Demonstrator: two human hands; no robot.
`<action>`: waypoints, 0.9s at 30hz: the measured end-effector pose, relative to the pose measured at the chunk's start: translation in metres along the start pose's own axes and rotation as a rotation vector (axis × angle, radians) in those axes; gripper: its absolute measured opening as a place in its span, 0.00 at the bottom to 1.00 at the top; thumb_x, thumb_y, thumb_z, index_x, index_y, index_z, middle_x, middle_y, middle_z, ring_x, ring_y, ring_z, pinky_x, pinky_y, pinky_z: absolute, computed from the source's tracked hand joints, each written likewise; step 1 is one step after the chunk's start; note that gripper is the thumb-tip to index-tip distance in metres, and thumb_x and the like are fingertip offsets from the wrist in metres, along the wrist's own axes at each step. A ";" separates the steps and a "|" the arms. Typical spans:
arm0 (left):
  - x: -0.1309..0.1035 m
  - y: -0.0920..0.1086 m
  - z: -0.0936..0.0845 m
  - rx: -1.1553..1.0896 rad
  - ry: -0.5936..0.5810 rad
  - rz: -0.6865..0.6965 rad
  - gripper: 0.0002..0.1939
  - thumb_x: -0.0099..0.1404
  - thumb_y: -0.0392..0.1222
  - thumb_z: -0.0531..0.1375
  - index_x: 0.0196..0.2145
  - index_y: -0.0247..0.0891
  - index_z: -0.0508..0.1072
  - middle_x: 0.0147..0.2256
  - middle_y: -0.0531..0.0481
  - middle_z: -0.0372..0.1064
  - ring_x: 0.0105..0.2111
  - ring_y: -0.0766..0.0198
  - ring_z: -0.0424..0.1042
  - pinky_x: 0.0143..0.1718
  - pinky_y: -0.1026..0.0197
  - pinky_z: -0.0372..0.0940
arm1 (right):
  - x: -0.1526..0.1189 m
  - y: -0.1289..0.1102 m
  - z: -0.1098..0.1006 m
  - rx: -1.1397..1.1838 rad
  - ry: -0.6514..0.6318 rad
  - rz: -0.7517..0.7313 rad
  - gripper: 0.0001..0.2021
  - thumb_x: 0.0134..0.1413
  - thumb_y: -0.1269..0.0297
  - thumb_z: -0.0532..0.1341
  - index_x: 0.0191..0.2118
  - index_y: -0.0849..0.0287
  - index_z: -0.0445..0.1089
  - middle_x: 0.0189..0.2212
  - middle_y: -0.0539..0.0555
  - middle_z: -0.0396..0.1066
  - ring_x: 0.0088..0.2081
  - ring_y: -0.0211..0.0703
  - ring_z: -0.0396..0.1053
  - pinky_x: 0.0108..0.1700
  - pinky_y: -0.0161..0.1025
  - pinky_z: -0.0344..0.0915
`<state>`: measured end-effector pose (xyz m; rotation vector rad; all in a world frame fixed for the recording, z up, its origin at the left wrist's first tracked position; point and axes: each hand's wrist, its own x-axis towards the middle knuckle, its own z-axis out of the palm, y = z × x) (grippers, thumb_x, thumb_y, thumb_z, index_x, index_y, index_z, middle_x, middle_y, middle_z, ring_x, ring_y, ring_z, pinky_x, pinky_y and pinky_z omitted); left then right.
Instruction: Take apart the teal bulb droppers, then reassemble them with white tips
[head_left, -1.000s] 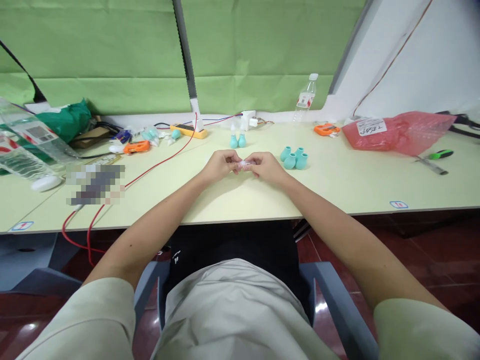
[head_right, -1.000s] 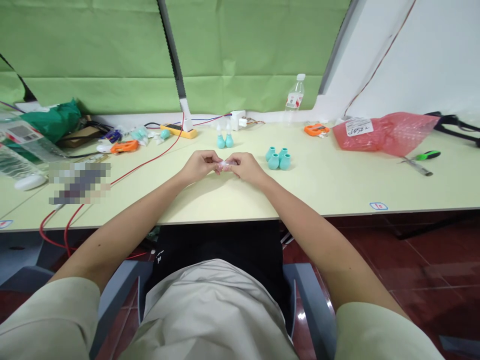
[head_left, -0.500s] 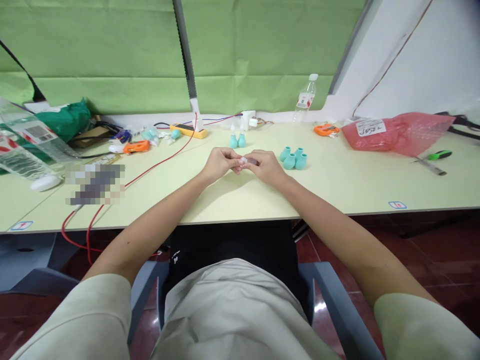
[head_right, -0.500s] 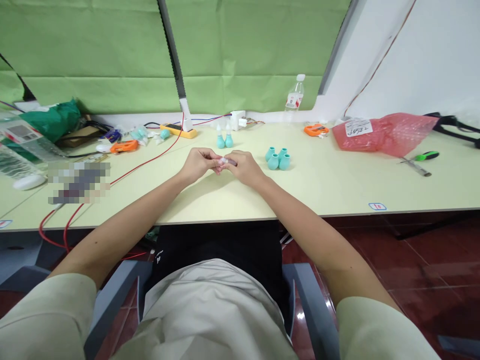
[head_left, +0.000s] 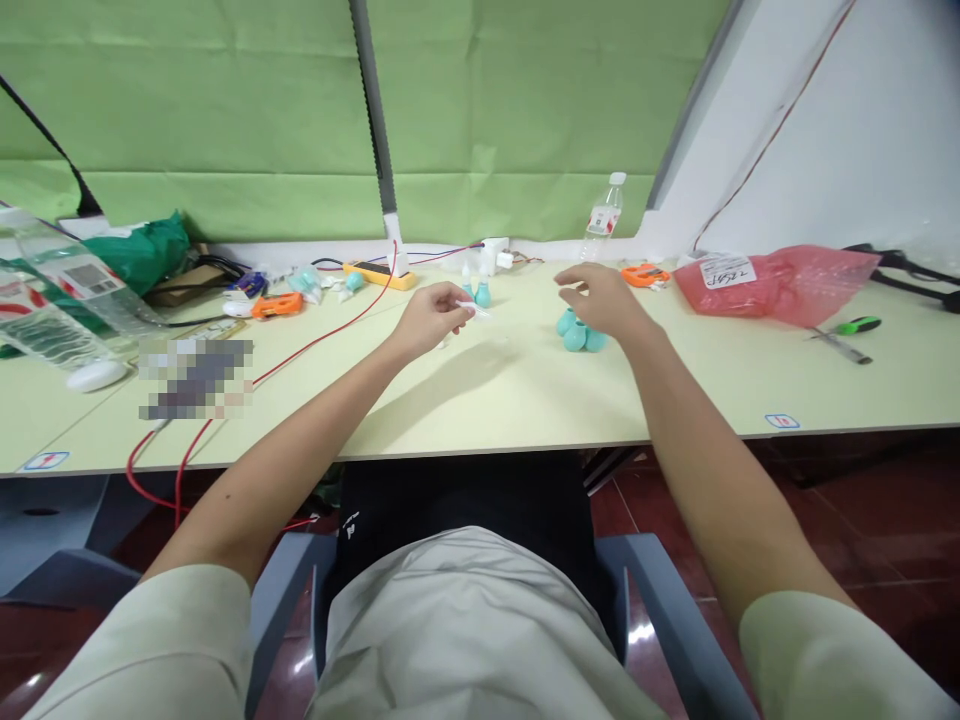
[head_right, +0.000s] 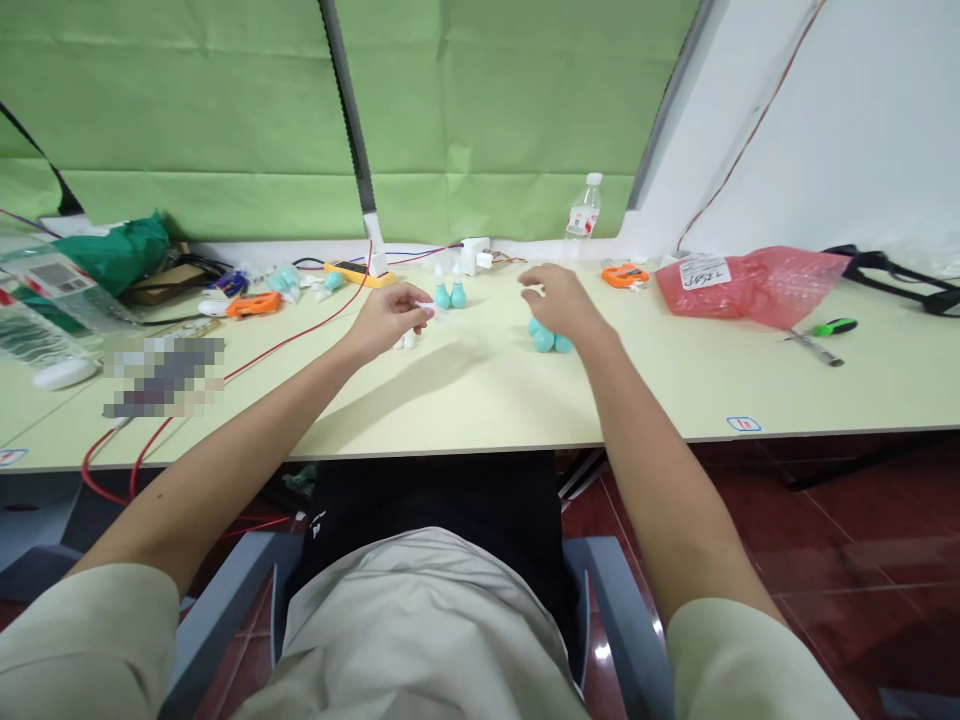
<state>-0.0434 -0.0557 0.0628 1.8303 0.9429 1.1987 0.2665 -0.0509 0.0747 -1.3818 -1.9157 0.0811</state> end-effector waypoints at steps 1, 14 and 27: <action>0.000 0.002 -0.001 0.013 0.006 -0.011 0.12 0.57 0.43 0.72 0.36 0.35 0.78 0.27 0.50 0.74 0.24 0.67 0.72 0.29 0.62 0.68 | 0.005 0.011 -0.008 -0.091 -0.035 0.073 0.14 0.59 0.67 0.65 0.48 0.61 0.83 0.53 0.65 0.78 0.50 0.57 0.75 0.56 0.53 0.70; -0.028 0.000 0.014 -0.311 0.242 -0.106 0.13 0.64 0.47 0.67 0.41 0.36 0.73 0.37 0.45 0.79 0.39 0.58 0.83 0.44 0.55 0.78 | 0.022 0.010 0.009 -0.126 -0.167 0.159 0.11 0.57 0.70 0.66 0.45 0.61 0.82 0.46 0.63 0.81 0.46 0.53 0.77 0.52 0.49 0.71; -0.088 -0.010 0.028 -0.237 0.274 -0.097 0.15 0.66 0.47 0.66 0.45 0.38 0.69 0.33 0.50 0.76 0.37 0.58 0.83 0.43 0.53 0.79 | -0.076 -0.094 0.090 0.361 -0.325 -0.075 0.13 0.62 0.59 0.63 0.50 0.56 0.73 0.39 0.55 0.77 0.38 0.48 0.73 0.44 0.45 0.69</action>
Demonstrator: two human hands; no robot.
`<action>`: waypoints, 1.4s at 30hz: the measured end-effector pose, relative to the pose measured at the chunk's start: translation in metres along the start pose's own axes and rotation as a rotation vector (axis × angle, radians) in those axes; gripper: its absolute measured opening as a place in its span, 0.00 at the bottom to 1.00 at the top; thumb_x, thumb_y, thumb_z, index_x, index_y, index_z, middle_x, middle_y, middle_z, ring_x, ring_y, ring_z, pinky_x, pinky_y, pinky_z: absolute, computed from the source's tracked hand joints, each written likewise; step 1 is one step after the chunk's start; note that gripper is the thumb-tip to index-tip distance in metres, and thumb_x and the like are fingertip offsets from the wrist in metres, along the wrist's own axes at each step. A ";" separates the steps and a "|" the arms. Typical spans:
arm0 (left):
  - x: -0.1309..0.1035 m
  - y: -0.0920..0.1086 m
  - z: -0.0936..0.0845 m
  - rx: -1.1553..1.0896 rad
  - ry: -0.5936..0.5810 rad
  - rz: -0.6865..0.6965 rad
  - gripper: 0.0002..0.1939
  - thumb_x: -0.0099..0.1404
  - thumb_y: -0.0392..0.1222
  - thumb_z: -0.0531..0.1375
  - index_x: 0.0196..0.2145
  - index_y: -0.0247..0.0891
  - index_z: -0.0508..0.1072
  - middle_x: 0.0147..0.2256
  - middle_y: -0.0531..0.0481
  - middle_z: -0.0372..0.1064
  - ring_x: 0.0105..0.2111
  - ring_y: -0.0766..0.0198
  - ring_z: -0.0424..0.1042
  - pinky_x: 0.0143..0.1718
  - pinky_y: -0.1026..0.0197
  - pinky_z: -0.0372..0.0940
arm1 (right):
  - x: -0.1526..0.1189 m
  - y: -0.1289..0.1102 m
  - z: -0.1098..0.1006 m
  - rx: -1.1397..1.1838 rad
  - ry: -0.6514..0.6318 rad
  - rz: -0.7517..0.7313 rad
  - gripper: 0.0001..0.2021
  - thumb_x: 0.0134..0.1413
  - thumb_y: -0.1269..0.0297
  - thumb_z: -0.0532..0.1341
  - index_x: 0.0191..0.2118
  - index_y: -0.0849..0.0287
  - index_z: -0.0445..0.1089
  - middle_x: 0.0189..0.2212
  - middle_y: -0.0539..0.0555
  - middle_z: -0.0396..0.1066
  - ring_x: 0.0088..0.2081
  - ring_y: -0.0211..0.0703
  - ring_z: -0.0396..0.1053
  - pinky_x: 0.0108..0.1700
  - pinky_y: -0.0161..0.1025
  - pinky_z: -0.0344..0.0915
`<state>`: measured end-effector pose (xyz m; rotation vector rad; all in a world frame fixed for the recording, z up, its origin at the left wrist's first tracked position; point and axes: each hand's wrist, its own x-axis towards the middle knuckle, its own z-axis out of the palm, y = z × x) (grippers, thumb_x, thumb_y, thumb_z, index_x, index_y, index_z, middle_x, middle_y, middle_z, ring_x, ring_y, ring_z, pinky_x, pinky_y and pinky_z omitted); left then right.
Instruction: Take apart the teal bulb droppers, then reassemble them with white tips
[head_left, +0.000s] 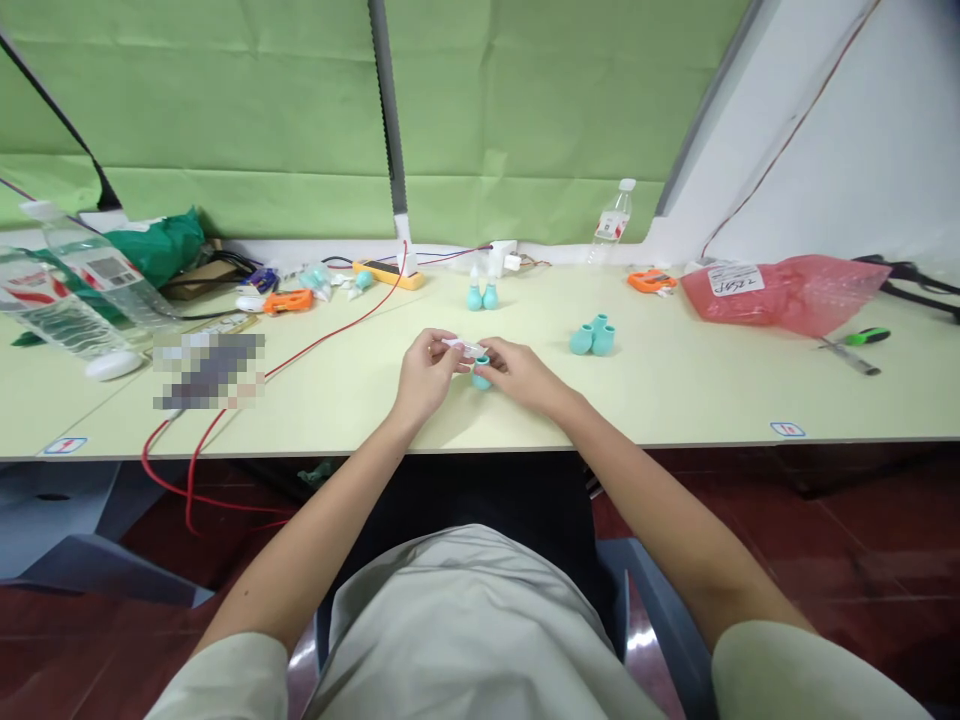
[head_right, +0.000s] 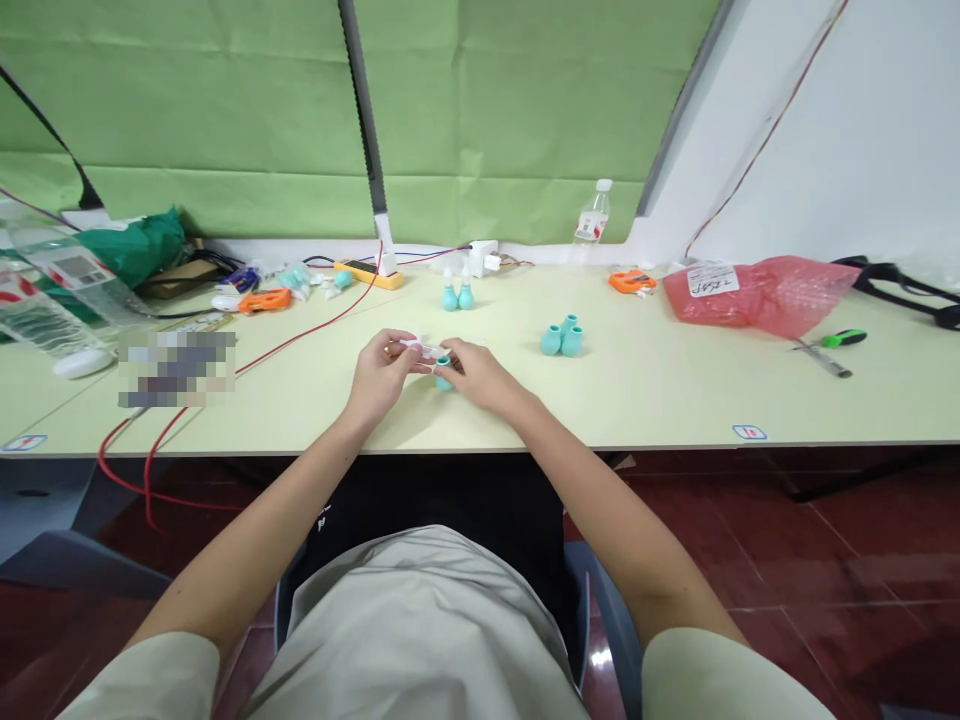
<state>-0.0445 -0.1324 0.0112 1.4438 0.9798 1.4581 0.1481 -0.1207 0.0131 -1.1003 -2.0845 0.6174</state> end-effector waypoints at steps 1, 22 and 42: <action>0.000 -0.002 -0.001 0.012 -0.007 -0.004 0.14 0.66 0.47 0.66 0.44 0.38 0.70 0.33 0.50 0.77 0.36 0.59 0.83 0.43 0.54 0.79 | -0.004 -0.001 0.002 -0.017 -0.015 0.023 0.10 0.63 0.58 0.63 0.45 0.56 0.73 0.37 0.54 0.76 0.37 0.48 0.72 0.43 0.45 0.68; -0.004 0.004 0.000 -0.088 -0.068 -0.003 0.17 0.65 0.50 0.69 0.44 0.36 0.75 0.33 0.48 0.77 0.31 0.62 0.80 0.39 0.54 0.79 | -0.010 0.002 -0.005 0.093 0.261 -0.098 0.15 0.60 0.62 0.66 0.53 0.55 0.76 0.51 0.57 0.77 0.53 0.55 0.73 0.59 0.52 0.66; -0.006 0.018 -0.004 -0.167 -0.197 -0.029 0.16 0.63 0.49 0.72 0.34 0.36 0.73 0.27 0.51 0.73 0.22 0.69 0.70 0.23 0.64 0.66 | -0.009 0.003 -0.021 0.011 0.161 -0.314 0.12 0.65 0.63 0.62 0.53 0.54 0.71 0.48 0.59 0.70 0.50 0.55 0.70 0.53 0.51 0.66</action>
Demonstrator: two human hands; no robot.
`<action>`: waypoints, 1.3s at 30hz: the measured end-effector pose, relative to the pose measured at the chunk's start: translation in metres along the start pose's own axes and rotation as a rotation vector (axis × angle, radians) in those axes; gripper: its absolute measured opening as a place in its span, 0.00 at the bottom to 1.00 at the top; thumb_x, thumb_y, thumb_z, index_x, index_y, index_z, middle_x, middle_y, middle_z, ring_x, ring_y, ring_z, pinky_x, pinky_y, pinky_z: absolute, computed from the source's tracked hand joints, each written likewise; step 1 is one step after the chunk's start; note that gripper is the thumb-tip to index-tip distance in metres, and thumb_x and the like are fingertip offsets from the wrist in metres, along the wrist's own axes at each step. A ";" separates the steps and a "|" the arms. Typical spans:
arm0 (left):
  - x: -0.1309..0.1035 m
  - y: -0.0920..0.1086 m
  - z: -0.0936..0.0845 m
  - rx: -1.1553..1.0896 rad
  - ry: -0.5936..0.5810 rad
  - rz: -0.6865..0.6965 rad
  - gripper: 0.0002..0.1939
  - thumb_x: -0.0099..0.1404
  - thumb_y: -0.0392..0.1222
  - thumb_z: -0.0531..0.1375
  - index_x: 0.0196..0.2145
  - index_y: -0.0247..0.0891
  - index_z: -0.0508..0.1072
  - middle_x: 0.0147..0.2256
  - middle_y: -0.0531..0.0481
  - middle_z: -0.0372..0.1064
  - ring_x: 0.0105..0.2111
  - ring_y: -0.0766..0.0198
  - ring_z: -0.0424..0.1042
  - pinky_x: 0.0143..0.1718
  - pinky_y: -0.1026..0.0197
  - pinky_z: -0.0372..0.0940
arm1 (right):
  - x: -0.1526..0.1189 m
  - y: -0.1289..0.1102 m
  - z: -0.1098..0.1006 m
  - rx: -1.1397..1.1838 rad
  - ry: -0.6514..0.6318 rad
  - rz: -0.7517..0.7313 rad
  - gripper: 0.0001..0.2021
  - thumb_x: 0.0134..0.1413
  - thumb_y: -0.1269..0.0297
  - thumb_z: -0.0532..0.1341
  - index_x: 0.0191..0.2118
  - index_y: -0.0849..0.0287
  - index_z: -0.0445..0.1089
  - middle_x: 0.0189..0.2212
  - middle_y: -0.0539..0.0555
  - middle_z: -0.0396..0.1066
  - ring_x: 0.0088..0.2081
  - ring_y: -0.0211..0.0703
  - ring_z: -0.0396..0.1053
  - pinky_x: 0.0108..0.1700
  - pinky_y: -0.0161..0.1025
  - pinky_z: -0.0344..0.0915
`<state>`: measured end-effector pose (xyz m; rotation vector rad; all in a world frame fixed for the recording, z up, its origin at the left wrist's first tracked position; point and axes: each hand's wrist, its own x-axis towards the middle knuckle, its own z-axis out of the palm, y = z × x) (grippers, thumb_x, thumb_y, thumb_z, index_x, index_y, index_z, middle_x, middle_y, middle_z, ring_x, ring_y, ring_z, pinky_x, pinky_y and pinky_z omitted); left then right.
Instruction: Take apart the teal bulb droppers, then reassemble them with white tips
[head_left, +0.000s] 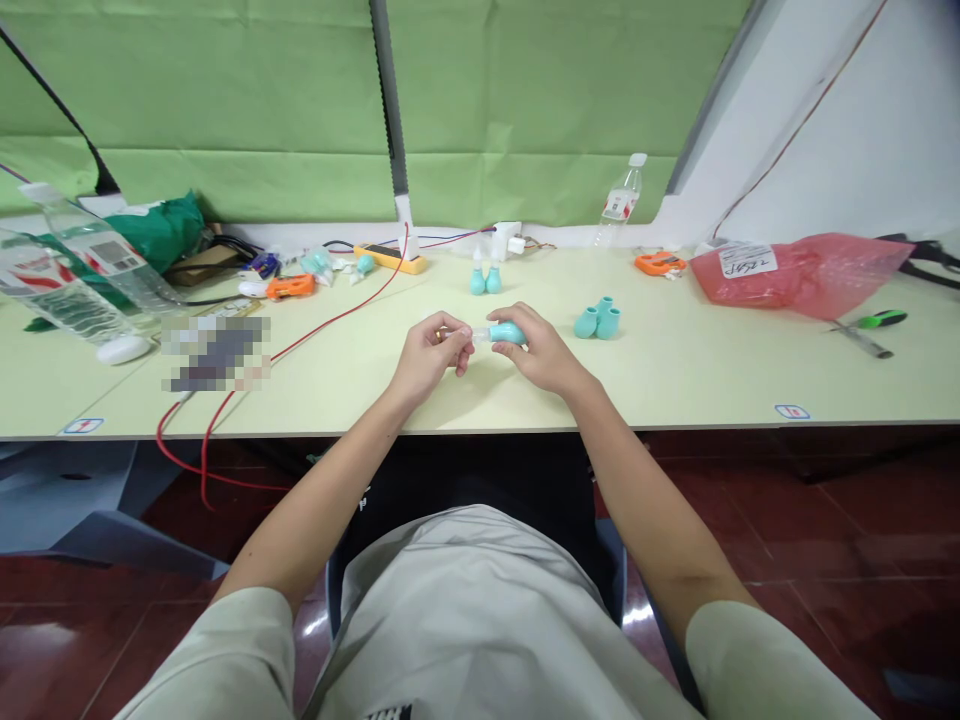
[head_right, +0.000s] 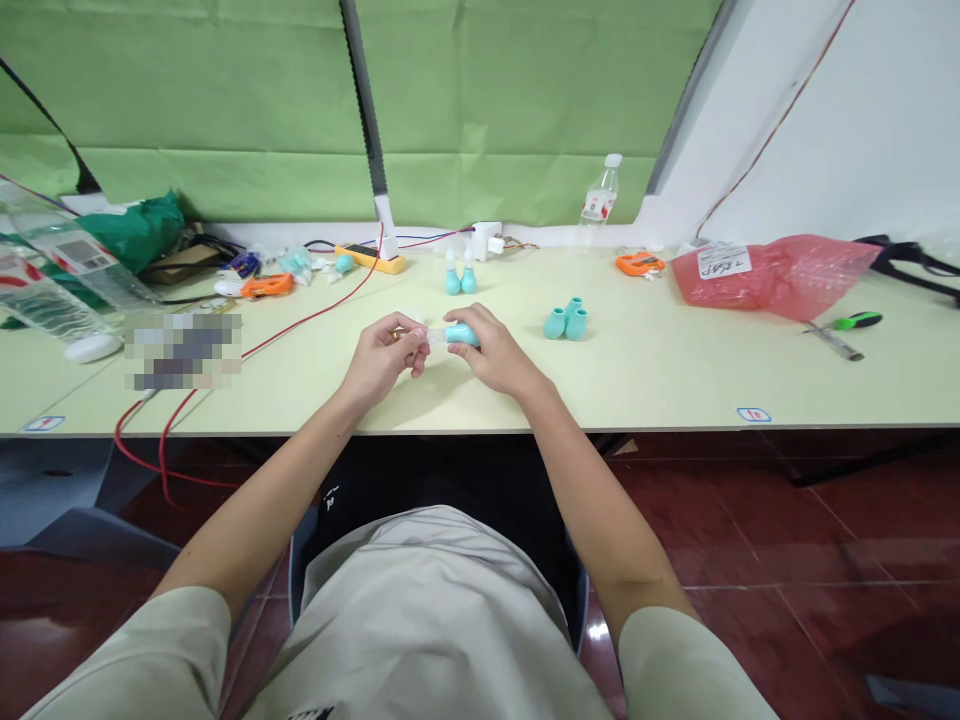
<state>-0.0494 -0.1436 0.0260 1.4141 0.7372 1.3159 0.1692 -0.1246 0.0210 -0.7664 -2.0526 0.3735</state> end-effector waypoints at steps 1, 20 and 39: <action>0.000 0.000 0.000 -0.011 -0.002 -0.001 0.16 0.63 0.50 0.72 0.34 0.36 0.73 0.27 0.50 0.74 0.22 0.69 0.71 0.23 0.64 0.67 | 0.000 0.000 0.001 0.004 0.006 0.001 0.12 0.65 0.62 0.63 0.53 0.54 0.71 0.48 0.59 0.70 0.51 0.55 0.70 0.54 0.52 0.66; -0.006 0.005 -0.005 0.228 -0.132 0.248 0.20 0.68 0.58 0.68 0.39 0.37 0.72 0.31 0.48 0.76 0.29 0.62 0.79 0.33 0.57 0.76 | 0.000 -0.019 -0.012 0.260 -0.132 0.264 0.18 0.63 0.49 0.66 0.50 0.57 0.73 0.37 0.53 0.72 0.33 0.42 0.67 0.36 0.42 0.66; -0.008 0.002 -0.009 0.661 -0.130 0.556 0.06 0.74 0.41 0.60 0.41 0.42 0.77 0.42 0.46 0.79 0.39 0.59 0.80 0.43 0.56 0.73 | 0.000 -0.024 -0.029 0.386 -0.157 0.294 0.20 0.62 0.50 0.68 0.54 0.56 0.76 0.44 0.56 0.77 0.38 0.45 0.75 0.48 0.49 0.74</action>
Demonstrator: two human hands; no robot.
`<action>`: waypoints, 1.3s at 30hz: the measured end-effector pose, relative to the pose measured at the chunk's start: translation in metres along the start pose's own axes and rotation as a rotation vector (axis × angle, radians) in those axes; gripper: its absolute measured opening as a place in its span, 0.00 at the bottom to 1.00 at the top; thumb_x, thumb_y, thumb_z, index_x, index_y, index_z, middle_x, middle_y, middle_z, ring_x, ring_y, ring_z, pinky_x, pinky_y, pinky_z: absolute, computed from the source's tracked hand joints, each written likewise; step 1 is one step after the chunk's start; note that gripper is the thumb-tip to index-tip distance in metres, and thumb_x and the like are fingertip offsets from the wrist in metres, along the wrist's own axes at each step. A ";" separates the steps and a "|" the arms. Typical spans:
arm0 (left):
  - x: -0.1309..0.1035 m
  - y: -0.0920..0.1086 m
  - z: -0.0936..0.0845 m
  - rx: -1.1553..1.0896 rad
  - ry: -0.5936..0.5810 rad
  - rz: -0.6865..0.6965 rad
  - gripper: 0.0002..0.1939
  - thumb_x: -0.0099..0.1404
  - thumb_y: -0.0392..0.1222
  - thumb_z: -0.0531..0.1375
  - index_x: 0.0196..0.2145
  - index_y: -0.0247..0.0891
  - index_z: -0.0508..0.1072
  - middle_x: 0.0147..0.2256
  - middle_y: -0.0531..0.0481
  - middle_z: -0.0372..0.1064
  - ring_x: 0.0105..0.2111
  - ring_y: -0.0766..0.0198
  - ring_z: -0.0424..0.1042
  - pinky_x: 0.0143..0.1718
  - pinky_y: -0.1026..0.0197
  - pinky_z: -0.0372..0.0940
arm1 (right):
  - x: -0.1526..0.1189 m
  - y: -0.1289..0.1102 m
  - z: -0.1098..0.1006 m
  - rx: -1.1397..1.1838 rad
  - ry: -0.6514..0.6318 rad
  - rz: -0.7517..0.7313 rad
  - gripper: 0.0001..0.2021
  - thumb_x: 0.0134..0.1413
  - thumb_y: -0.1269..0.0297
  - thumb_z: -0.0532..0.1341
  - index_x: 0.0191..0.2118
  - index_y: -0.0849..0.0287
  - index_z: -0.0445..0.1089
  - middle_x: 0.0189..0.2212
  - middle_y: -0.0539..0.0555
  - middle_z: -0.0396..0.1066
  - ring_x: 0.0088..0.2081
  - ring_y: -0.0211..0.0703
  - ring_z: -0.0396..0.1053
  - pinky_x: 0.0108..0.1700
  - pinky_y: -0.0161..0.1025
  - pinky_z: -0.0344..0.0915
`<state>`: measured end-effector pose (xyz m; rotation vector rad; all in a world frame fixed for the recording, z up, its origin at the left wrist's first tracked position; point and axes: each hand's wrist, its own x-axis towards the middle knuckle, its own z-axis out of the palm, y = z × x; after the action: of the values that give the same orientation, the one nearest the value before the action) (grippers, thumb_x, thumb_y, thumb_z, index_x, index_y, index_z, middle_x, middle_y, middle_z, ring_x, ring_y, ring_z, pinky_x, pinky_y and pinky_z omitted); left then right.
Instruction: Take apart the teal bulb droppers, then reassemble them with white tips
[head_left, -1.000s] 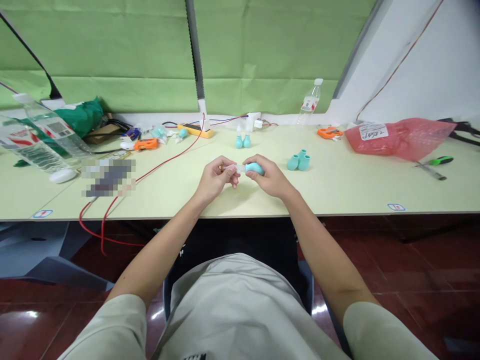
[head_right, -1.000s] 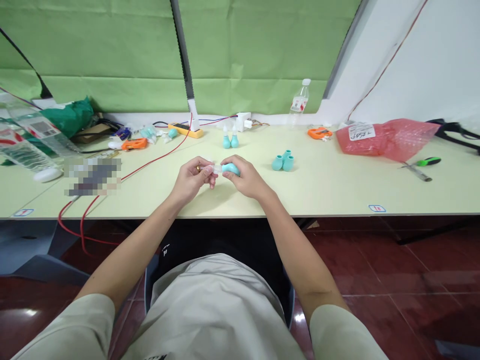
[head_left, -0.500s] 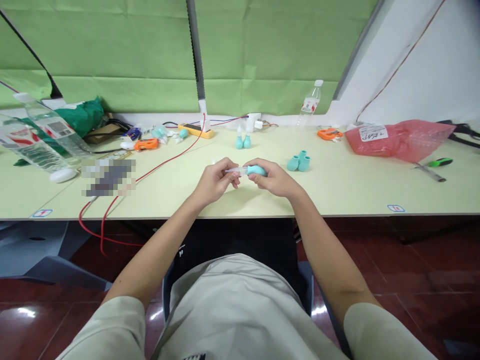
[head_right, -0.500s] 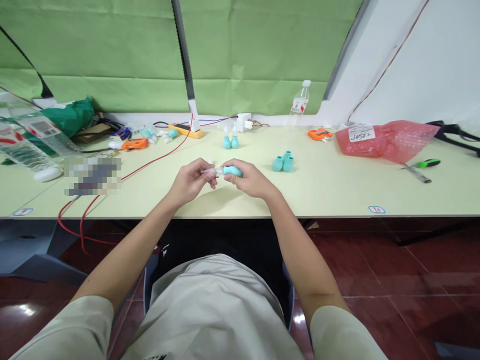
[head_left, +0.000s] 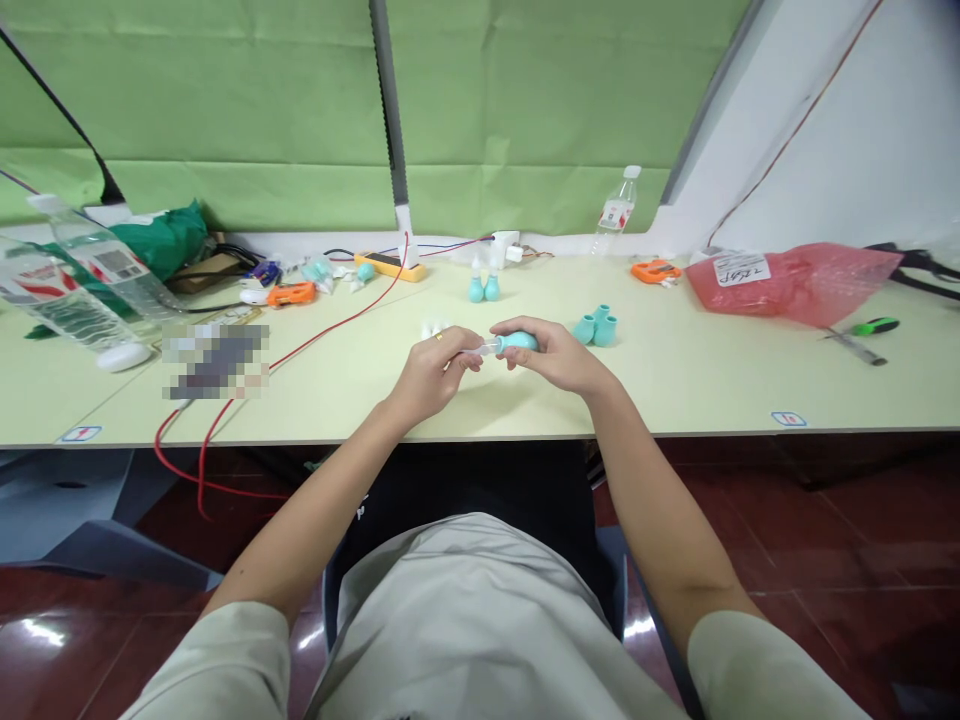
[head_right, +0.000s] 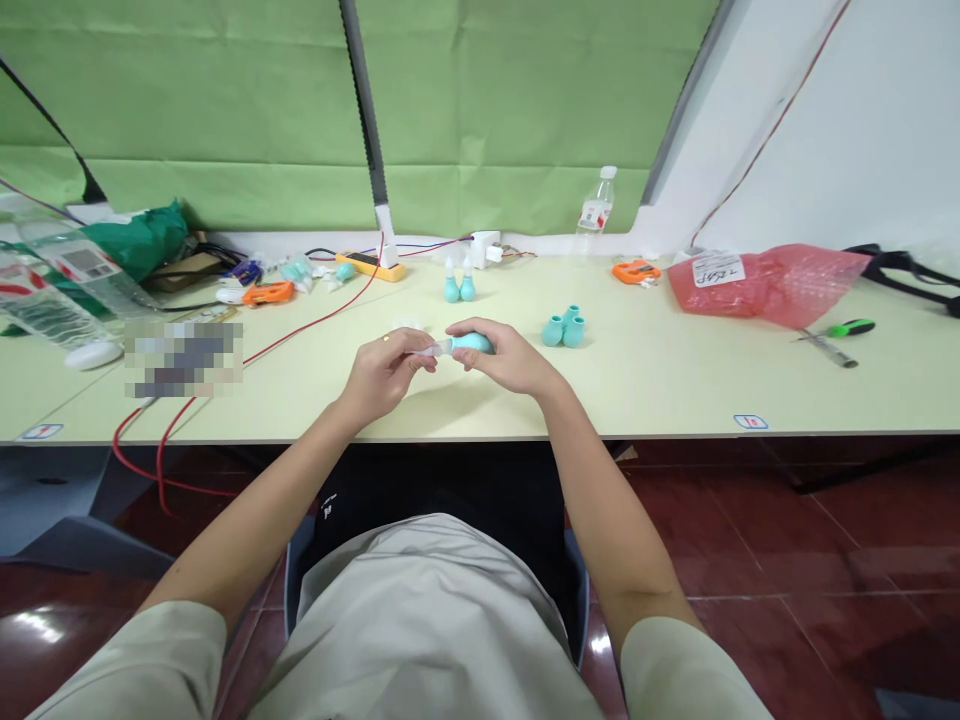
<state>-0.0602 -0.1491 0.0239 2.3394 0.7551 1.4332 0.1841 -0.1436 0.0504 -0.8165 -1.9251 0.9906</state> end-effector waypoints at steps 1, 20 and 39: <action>0.000 0.001 0.000 0.003 -0.007 0.013 0.06 0.74 0.42 0.59 0.40 0.42 0.77 0.43 0.45 0.79 0.41 0.58 0.80 0.45 0.55 0.73 | -0.001 -0.001 -0.002 0.005 -0.028 0.001 0.19 0.62 0.51 0.68 0.53 0.56 0.76 0.43 0.56 0.78 0.38 0.45 0.76 0.48 0.50 0.74; 0.002 0.014 0.001 -0.290 0.052 -0.237 0.17 0.70 0.56 0.67 0.43 0.39 0.74 0.30 0.50 0.77 0.29 0.62 0.79 0.34 0.59 0.72 | 0.001 -0.004 0.015 0.269 -0.059 0.086 0.21 0.63 0.43 0.67 0.45 0.57 0.74 0.30 0.52 0.71 0.28 0.40 0.68 0.30 0.39 0.63; 0.167 -0.056 -0.058 -0.110 0.186 -0.358 0.12 0.61 0.33 0.71 0.38 0.33 0.72 0.28 0.53 0.73 0.30 0.67 0.75 0.38 0.61 0.73 | -0.001 0.005 -0.049 0.350 0.421 0.209 0.34 0.59 0.24 0.56 0.42 0.55 0.70 0.29 0.58 0.73 0.24 0.45 0.70 0.20 0.40 0.59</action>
<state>-0.0657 -0.0085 0.1449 1.8884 1.0534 1.4967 0.2278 -0.1257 0.0632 -0.9426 -1.2851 1.1348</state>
